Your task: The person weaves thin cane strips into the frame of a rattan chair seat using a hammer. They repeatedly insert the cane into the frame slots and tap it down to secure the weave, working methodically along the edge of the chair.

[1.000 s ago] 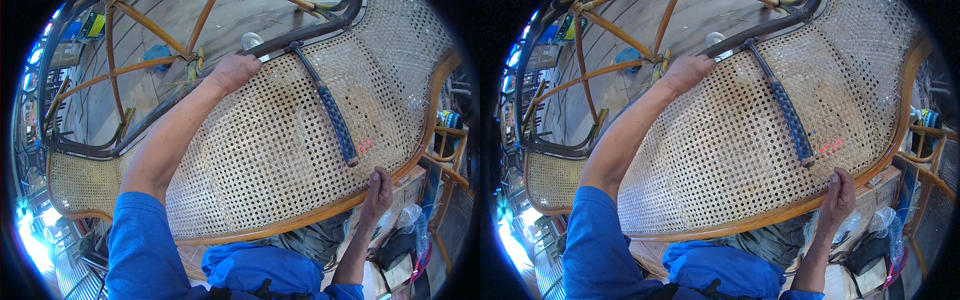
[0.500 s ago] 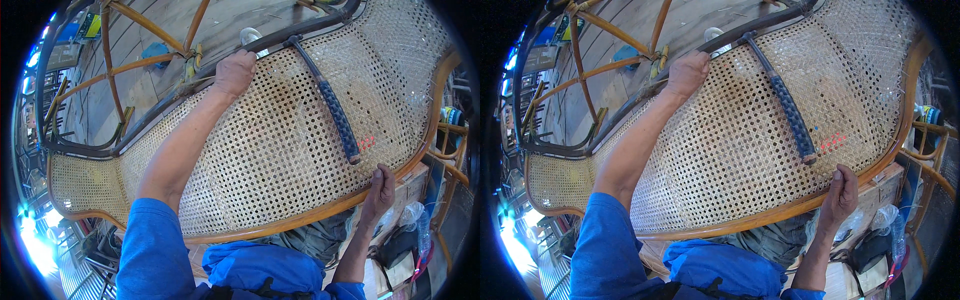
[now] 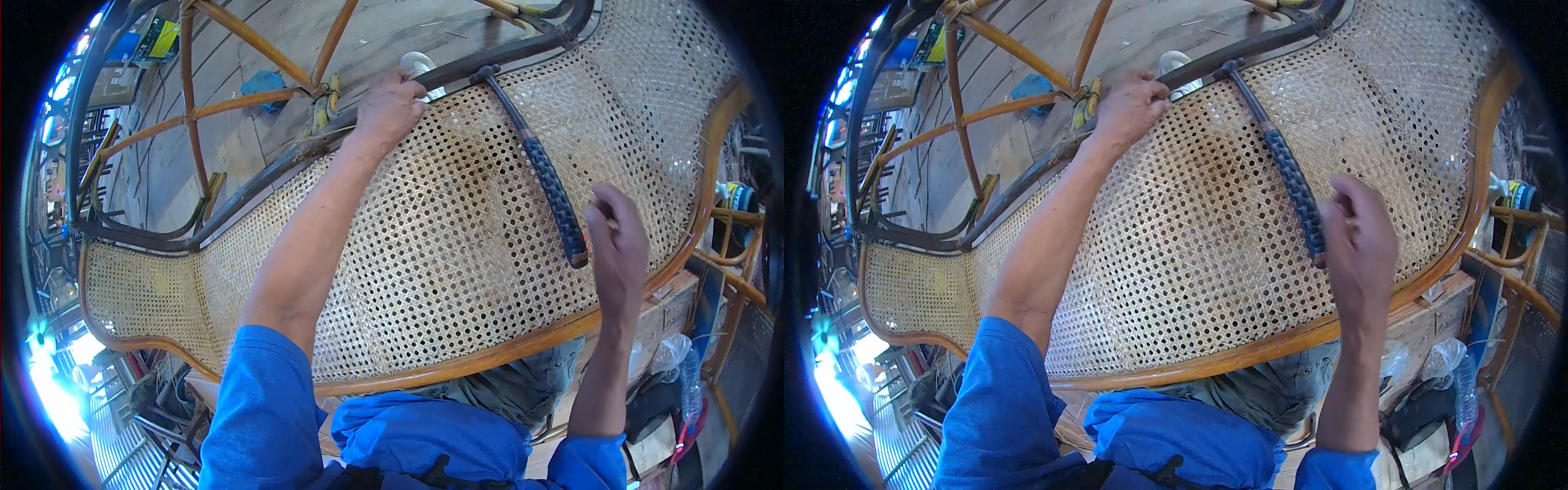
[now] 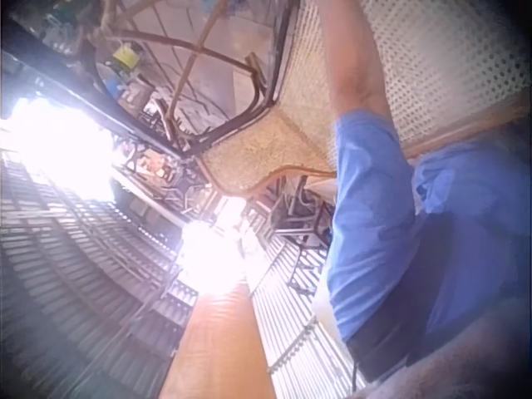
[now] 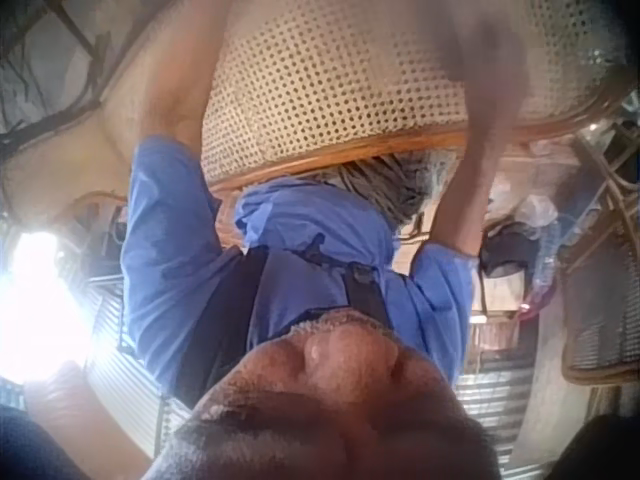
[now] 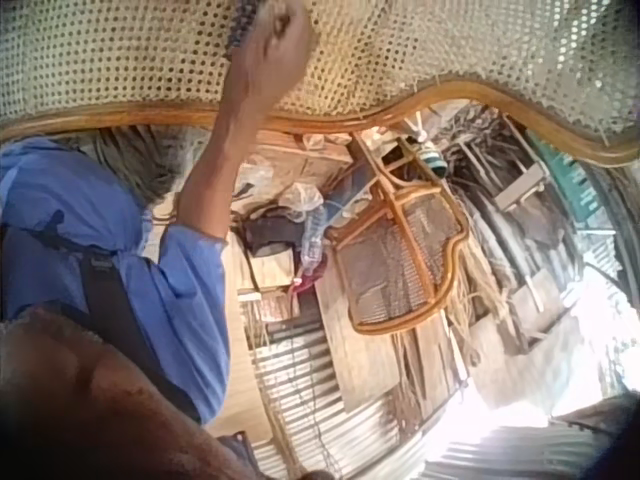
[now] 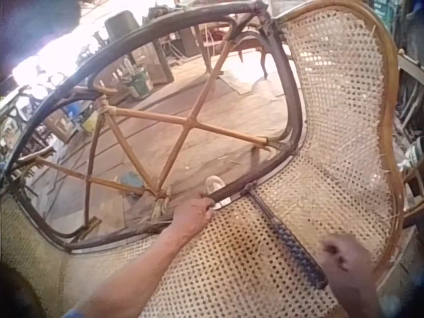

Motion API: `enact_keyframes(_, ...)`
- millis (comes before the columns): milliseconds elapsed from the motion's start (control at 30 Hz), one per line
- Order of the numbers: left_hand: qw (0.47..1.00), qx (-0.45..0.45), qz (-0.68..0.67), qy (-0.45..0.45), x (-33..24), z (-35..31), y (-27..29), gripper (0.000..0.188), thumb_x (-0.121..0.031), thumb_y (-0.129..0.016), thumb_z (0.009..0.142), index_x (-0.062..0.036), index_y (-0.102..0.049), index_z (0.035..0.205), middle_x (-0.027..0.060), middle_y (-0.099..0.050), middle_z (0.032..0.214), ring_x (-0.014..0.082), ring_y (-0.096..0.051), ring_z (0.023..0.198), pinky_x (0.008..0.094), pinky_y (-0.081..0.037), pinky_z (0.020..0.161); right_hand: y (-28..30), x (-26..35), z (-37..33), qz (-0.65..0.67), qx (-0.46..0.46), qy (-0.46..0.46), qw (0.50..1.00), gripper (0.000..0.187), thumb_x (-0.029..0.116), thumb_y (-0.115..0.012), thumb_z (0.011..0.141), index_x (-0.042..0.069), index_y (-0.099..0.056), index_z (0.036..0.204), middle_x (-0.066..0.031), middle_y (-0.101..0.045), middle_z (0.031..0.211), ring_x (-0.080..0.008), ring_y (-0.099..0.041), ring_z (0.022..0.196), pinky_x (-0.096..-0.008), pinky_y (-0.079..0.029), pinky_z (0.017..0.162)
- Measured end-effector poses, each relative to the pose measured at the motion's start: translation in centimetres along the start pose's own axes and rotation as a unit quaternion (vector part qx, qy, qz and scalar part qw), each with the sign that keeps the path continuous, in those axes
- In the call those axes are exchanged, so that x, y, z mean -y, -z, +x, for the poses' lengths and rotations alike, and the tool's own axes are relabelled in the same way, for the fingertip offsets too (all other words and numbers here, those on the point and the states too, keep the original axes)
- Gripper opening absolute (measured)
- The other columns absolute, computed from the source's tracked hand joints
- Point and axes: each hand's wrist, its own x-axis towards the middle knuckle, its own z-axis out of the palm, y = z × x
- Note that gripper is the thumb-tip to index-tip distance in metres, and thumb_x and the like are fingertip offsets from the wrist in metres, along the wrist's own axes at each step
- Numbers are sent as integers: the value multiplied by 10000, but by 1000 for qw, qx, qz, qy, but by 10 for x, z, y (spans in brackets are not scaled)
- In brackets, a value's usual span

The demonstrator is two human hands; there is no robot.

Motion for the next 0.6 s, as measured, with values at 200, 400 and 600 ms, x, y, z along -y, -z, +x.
enact_keyframes(200, 998, 11, 17, -54, 8, 10, -16, 144, -187, -638, 806, -106, -693, 912, 114, -581, 1206, 332, -562, 1066, 427, -448, 913, -58, 6, 59, -323, 106, 40, 940, 356, 224, -636, 853, 5, -548, 1120, -204, -595, 1061, -379, -598, 989, -467, -476, 867)
enact_keyframes(400, 992, -25, 73, -104, 14, 4, -16, 126, -136, -593, 825, -73, -677, 894, 121, -590, 1118, 343, -593, 1004, 443, -487, 859, -58, 9, 73, -320, 155, -6, 935, 330, 207, -638, 825, 1, -552, 1068, -215, -595, 1034, -384, -603, 963, -465, -470, 860)
enact_keyframes(600, 980, 26, 174, -95, -4, 11, -14, 165, -112, -558, 832, -53, -673, 934, 138, -588, 1109, 341, -630, 955, 441, -525, 793, -65, 9, 68, -339, 114, 13, 934, 299, 197, -608, 822, -5, -563, 1038, -219, -604, 1004, -376, -611, 960, -461, -466, 854)
